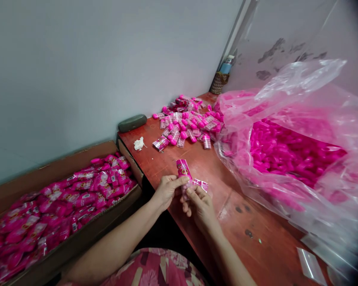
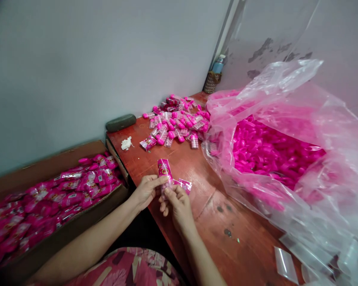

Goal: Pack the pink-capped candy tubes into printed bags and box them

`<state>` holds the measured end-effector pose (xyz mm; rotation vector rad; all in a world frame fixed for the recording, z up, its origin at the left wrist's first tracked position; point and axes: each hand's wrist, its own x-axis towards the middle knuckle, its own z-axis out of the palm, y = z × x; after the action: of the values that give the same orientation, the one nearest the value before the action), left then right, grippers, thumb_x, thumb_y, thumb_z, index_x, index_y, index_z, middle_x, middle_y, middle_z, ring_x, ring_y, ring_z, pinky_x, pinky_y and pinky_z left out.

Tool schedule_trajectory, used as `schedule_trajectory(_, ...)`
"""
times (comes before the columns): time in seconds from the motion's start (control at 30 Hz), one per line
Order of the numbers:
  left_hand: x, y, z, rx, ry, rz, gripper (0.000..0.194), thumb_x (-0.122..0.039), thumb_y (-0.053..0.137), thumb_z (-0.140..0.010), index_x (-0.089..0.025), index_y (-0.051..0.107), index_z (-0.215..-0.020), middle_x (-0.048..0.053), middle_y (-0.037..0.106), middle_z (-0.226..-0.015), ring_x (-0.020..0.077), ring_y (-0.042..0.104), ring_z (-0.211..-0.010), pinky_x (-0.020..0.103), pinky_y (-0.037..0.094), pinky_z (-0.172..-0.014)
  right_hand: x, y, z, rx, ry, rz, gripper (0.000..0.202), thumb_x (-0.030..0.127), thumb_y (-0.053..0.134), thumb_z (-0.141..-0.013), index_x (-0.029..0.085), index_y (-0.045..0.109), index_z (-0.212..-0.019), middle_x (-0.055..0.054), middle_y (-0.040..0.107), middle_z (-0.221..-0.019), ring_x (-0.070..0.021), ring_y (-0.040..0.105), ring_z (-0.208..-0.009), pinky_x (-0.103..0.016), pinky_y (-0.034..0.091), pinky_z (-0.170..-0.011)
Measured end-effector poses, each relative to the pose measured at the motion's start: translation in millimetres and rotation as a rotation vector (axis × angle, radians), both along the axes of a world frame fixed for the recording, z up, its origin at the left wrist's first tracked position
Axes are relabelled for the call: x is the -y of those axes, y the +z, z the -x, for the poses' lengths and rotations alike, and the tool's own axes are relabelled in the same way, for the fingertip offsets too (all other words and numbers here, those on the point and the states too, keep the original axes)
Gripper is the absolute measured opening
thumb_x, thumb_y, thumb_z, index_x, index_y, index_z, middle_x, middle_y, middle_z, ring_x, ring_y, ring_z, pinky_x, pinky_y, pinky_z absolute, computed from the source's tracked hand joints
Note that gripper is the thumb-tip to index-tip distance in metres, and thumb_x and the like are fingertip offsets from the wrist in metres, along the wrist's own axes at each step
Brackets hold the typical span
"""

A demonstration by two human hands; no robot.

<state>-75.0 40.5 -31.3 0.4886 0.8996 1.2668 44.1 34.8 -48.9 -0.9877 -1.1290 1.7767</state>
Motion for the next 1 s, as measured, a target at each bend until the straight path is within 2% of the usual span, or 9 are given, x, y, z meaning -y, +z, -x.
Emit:
schedule_trajectory(0.07,2,0.2,-1,0.009,-0.034,0.003,0.028,-0.034,0.068,-0.064,-0.008,0.058,-0.060,0.002,0.055,-0.052,0.0097,0.050,-0.041,0.022,0.040,-0.039,0,1.4,0,-0.043,0.017,0.035,0.022,0.038,0.056,-0.078,0.018,0.047,-0.077,0.003,0.057,-0.059,-0.0067,0.049,-0.037,-0.015,0.034,-0.030)
schedule_trajectory(0.23,5,2.1,-1,0.009,-0.087,0.000,0.030,-0.036,0.068,-0.064,-0.007,0.060,-0.067,0.004,0.056,-0.055,0.0109,0.049,-0.041,0.022,0.038,-0.034,1,1.0,0,0.012,-0.059,-0.036,0.020,0.034,0.060,-0.077,0.019,0.048,-0.083,0.004,0.058,-0.062,-0.0072,0.052,-0.041,-0.016,0.040,-0.035)
schedule_trajectory(0.4,5,3.5,2,0.036,0.048,0.035,0.028,-0.033,0.070,-0.062,-0.008,0.059,-0.063,0.003,0.057,-0.055,0.0092,0.050,-0.045,0.021,0.040,-0.042,1,5.0,-1,-0.093,0.004,0.071,0.024,0.036,0.060,-0.076,0.019,0.049,-0.090,0.000,0.062,-0.069,-0.0115,0.058,-0.049,-0.021,0.044,-0.040)
schedule_trajectory(0.57,7,2.1,-7,0.062,0.120,0.060,0.029,-0.034,0.071,-0.061,-0.009,0.059,-0.066,0.003,0.057,-0.056,0.0103,0.052,-0.046,0.021,0.038,-0.040,7,10.8,2,0.026,-0.142,-0.027,0.022,0.032,0.061,-0.076,0.020,0.050,-0.091,0.002,0.062,-0.068,-0.0107,0.058,-0.051,-0.022,0.048,-0.046)
schedule_trajectory(0.67,13,1.7,-16,0.081,0.116,0.073,0.031,-0.038,0.070,-0.062,-0.009,0.059,-0.066,0.001,0.054,-0.054,0.0074,0.045,-0.040,0.019,0.031,-0.035,8,8.6,6,0.016,-0.188,-0.066,0.020,0.030,0.060,-0.077,0.022,0.048,-0.090,0.003,0.062,-0.066,-0.0105,0.058,-0.050,-0.022,0.048,-0.046)
schedule_trajectory(0.73,15,2.2,-19,0.100,0.110,0.077,0.032,-0.039,0.069,-0.063,-0.009,0.057,-0.064,-0.001,0.050,-0.051,0.0050,0.039,-0.037,0.018,0.028,-0.034,6,6.6,7,-0.022,-0.177,-0.052,0.020,0.030,0.061,-0.077,0.022,0.046,-0.088,0.004,0.062,-0.063,-0.0109,0.058,-0.048,-0.022,0.047,-0.044)
schedule_trajectory(0.83,17,3.6,-16,0.135,0.092,0.062,0.032,-0.037,0.070,-0.062,-0.010,0.055,-0.060,-0.004,0.044,-0.049,0.0040,0.037,-0.037,0.019,0.031,-0.036,1,6.2,4,-0.066,-0.138,-0.006,0.023,0.031,0.062,-0.075,0.021,0.045,-0.087,0.004,0.061,-0.058,-0.0119,0.058,-0.045,-0.021,0.046,-0.040)
schedule_trajectory(1.0,19,5.2,-5,0.115,0.101,0.061,0.028,-0.035,0.068,-0.065,-0.008,0.058,-0.064,-0.001,0.049,-0.054,0.0050,0.040,-0.042,0.019,0.032,-0.037,1,8.9,-3,-0.101,0.009,0.042,0.030,0.031,0.064,-0.074,0.021,0.047,-0.097,-0.002,0.065,-0.080,-0.0159,0.064,-0.066,-0.028,0.053,-0.055)
